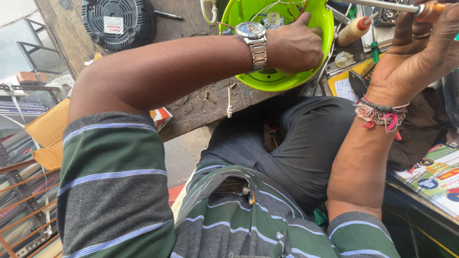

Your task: The person assembles and adjusts the internal components of a green ceiling fan housing. They connect wires, position the motor assembly, and use a screwdriver to tighten screws and secure the parts within the housing.

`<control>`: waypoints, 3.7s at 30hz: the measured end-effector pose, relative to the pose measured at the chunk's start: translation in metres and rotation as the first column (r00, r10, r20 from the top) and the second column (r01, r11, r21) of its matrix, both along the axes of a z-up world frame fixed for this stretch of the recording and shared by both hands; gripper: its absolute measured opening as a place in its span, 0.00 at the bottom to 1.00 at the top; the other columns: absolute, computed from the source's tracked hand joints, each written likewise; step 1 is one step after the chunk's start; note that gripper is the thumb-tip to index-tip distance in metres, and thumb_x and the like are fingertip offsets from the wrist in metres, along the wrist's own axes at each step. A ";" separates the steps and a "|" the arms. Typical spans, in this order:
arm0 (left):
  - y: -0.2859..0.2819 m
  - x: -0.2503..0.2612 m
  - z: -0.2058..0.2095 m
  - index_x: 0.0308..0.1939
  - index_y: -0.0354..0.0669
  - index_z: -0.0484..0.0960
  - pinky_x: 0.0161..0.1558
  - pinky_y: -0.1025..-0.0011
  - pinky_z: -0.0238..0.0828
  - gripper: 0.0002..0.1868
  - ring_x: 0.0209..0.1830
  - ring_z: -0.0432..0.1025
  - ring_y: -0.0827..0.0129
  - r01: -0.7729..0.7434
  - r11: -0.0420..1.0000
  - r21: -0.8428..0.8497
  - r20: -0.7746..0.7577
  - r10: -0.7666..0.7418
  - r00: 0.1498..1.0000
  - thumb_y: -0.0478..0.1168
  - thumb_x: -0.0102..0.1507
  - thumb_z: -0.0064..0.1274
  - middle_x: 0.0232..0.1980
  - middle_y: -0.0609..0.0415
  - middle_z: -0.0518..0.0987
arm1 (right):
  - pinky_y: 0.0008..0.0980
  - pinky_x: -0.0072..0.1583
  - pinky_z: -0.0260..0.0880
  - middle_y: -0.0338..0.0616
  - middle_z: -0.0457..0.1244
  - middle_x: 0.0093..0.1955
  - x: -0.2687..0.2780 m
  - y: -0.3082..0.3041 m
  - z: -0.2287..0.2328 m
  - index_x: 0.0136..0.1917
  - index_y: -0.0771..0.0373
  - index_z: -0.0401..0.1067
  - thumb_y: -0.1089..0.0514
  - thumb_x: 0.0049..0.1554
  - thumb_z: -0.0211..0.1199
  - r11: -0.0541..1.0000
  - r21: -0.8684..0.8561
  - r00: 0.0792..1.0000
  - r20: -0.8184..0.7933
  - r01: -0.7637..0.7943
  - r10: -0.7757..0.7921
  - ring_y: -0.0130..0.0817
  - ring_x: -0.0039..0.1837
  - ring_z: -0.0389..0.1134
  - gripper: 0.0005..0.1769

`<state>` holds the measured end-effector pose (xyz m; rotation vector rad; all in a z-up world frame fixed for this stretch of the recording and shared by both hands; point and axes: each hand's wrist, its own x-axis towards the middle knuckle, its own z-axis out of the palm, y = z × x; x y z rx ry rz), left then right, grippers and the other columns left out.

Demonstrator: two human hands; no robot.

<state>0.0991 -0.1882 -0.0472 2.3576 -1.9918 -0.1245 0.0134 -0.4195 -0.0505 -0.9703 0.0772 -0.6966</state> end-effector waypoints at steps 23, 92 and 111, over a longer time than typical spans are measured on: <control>0.005 -0.009 0.005 0.32 0.50 0.87 0.49 0.49 0.65 0.07 0.48 0.73 0.55 -0.068 0.995 0.072 0.147 0.057 0.987 0.42 0.62 0.55 0.30 0.50 0.81 | 0.43 0.56 0.82 0.55 0.68 0.53 0.002 0.002 -0.006 0.68 0.67 0.65 0.58 0.70 0.73 0.999 -0.003 0.995 0.085 -0.048 0.048 0.41 0.52 0.74 0.22; 0.145 -0.062 0.065 0.80 0.31 0.47 0.74 0.40 0.44 0.83 0.82 0.40 0.37 -0.688 0.718 -0.109 -0.282 0.641 0.714 0.78 0.39 0.73 0.80 0.26 0.45 | 0.33 0.58 0.72 0.50 0.63 0.63 -0.058 0.108 0.124 0.77 0.58 0.56 0.60 0.67 0.75 0.001 -0.999 0.996 0.042 0.042 0.085 0.42 0.61 0.69 0.35; 0.147 -0.058 0.058 0.80 0.33 0.47 0.73 0.39 0.45 0.83 0.83 0.38 0.40 -0.700 0.708 -0.097 -0.265 0.659 0.704 0.83 0.39 0.69 0.81 0.30 0.42 | 0.39 0.65 0.74 0.56 0.62 0.68 -0.056 0.114 0.168 0.72 0.63 0.59 0.72 0.64 0.66 -0.041 -0.989 0.959 -0.148 -0.143 0.242 0.49 0.63 0.69 0.27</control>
